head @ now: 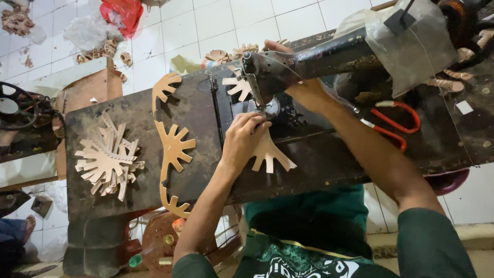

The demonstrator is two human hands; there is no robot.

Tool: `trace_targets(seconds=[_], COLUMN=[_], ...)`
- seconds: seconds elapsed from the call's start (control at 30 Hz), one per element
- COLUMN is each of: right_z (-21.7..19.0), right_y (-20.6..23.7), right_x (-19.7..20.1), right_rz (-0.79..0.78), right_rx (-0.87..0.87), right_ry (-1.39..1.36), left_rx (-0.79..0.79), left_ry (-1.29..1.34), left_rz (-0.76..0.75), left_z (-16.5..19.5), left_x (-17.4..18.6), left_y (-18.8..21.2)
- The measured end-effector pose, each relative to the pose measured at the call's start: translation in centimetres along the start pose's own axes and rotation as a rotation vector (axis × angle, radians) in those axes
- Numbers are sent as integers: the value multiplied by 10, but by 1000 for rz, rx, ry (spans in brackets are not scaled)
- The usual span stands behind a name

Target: The person sews decorative leather cutout pieces on a treadle sewing machine, guiding each piece under the needle and stitching along its edge. They trim the thread with scissors, stack the finished pieces on the table, and pick up the next cutout to continue sewing.

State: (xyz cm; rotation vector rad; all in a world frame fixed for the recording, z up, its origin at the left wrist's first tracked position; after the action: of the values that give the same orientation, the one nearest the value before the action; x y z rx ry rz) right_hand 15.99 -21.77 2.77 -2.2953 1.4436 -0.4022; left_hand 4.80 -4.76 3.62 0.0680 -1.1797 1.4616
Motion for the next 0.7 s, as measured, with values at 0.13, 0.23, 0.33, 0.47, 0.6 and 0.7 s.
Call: trace_targets(seconds=[0.13,0.23,0.33,0.47,0.6,0.7], right_z=[-11,-5,14,45,1,-15], right_y=[2,2,3,21,36,53], right_x=[-2,-2,6,21,-3,-18], right_rz=[11,-6,4,-98,-249,-286], right_rx=[-4,-24,-140,-580,5,94], right_ry=[-34,-40,192,630,520,732], left_rx=[9,7,-10,22,9,39], left_ry=[20,31,28,47,0,-40], left_rz=[-9,-36,-22,-21,-11,-62], left_z=[-3,-4,-2,-2,-6,-10], left_x=[-2,-5,-5,-7,-8,-9], left_y=[-1,-3,-5,-5,-5,-3])
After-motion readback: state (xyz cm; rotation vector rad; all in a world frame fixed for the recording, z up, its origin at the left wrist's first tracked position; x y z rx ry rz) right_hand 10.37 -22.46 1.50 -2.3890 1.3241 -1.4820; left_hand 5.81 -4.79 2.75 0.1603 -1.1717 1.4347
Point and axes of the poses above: each hand's wrist, its own y-axis away from the middle knuckle, its own x-axis out of the back of the hand, z = x × y, the point moved 6 cm from there along -y, towards the middle knuckle, and after that the axes turned 2 degrees about z, right-handed, at the moved point
